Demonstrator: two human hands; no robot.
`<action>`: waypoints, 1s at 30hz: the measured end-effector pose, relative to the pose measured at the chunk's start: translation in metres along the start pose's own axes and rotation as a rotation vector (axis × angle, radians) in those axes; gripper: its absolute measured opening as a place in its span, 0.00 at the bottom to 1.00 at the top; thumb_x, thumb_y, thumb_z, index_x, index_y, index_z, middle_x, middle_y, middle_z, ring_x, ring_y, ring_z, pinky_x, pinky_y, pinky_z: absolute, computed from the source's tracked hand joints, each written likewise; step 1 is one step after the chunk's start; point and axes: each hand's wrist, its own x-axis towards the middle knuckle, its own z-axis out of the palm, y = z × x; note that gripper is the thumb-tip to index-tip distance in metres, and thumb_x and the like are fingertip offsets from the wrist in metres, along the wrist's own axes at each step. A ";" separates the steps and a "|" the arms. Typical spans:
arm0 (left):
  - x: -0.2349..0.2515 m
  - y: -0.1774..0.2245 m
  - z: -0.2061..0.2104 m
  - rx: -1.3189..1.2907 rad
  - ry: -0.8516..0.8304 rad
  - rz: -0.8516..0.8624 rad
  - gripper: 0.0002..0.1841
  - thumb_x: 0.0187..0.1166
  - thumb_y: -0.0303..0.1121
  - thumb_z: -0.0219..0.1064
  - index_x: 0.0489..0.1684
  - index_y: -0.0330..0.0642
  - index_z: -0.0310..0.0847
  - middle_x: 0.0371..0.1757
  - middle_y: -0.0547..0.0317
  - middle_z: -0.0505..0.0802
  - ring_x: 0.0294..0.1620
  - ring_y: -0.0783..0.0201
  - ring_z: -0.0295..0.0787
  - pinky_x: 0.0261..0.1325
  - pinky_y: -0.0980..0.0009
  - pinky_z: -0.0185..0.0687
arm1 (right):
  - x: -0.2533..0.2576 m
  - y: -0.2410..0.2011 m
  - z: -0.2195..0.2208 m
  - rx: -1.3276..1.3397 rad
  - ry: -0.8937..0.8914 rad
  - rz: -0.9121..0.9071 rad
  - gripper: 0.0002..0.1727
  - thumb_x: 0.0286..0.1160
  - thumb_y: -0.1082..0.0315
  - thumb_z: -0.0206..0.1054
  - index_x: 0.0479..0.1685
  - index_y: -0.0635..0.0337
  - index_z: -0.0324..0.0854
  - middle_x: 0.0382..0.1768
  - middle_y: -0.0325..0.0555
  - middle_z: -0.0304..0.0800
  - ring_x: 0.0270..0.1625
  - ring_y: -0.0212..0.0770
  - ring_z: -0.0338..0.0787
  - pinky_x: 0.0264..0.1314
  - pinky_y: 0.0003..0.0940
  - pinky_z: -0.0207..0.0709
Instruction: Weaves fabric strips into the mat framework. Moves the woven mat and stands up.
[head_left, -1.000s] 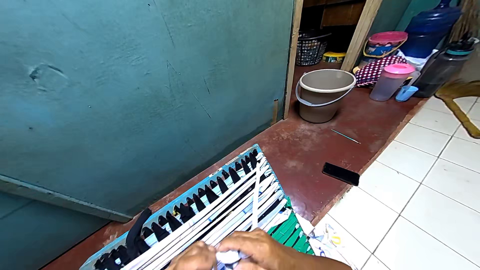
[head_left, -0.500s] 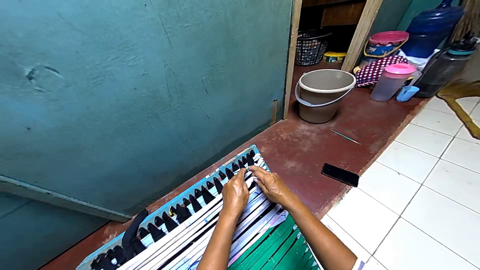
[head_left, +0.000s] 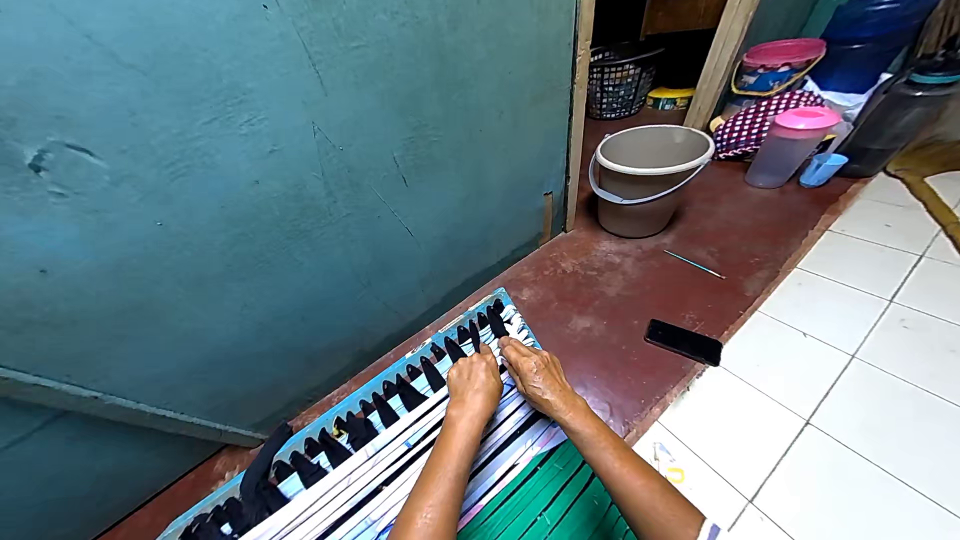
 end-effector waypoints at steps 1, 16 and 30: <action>0.000 -0.003 0.000 -0.033 0.011 0.022 0.21 0.90 0.33 0.49 0.77 0.38 0.73 0.60 0.36 0.91 0.66 0.39 0.87 0.64 0.43 0.80 | 0.000 0.001 0.001 0.020 0.015 -0.018 0.12 0.80 0.75 0.59 0.44 0.70 0.90 0.62 0.59 0.92 0.51 0.60 0.97 0.48 0.55 0.88; 0.001 0.002 0.005 0.030 0.004 -0.063 0.29 0.92 0.32 0.45 0.95 0.46 0.51 0.59 0.38 0.92 0.63 0.40 0.89 0.63 0.47 0.80 | 0.005 -0.001 0.013 -0.059 0.057 0.029 0.12 0.78 0.75 0.59 0.37 0.67 0.90 0.65 0.54 0.92 0.40 0.58 0.97 0.37 0.52 0.87; 0.002 -0.013 0.002 -0.114 0.060 -0.038 0.24 0.93 0.39 0.47 0.86 0.53 0.71 0.62 0.42 0.92 0.66 0.42 0.88 0.65 0.44 0.79 | 0.026 -0.029 -0.014 0.016 -0.441 0.318 0.20 0.92 0.68 0.46 0.66 0.68 0.80 0.86 0.58 0.68 0.61 0.61 0.91 0.61 0.55 0.81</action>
